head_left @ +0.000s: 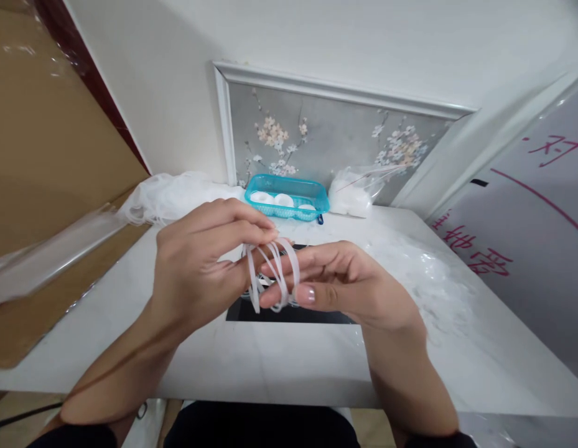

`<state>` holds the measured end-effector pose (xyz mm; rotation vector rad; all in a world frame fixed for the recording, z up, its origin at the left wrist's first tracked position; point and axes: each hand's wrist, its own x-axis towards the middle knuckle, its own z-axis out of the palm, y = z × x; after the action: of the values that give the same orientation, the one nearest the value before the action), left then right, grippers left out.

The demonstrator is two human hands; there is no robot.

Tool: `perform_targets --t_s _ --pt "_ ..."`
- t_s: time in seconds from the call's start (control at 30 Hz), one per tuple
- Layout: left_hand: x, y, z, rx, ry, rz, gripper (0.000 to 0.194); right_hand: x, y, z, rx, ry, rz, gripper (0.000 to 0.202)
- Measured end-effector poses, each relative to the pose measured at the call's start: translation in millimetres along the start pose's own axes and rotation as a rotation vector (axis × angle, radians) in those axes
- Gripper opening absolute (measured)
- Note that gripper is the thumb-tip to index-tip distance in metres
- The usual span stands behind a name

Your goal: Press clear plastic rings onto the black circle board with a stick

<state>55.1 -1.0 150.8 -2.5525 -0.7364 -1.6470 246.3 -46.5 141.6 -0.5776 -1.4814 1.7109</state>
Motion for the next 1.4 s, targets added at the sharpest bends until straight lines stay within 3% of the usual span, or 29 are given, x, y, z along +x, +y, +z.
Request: perform_targets --t_s 0.2,0.5,0.7,0.93,1.17,1.4 --pt "2 -6 2.2 -0.047 -0.112 0.005 0.018 -4 3 1 0.052 0.023 0.002 0.038" --pt "7 -1 1.9 -0.064 -0.164 -0.024 0.021 -6 -4 7 0.012 0.067 0.076 0.052" --pt "8 0 0.7 -0.079 -0.194 -0.051 0.018 -8 -5 8 0.036 0.051 0.082 0.051" --pt "11 0 -1.3 -0.204 -0.223 -0.125 0.03 -11 -7 7 0.026 0.12 0.104 0.048" --pt "13 -9 -3.1 -0.358 -0.371 -0.247 0.029 -12 -9 8 0.045 0.162 0.049 0.035" --pt "15 -16 -2.1 -0.422 -0.54 -0.278 0.033 -11 -9 6 -0.035 0.174 0.094 0.046"
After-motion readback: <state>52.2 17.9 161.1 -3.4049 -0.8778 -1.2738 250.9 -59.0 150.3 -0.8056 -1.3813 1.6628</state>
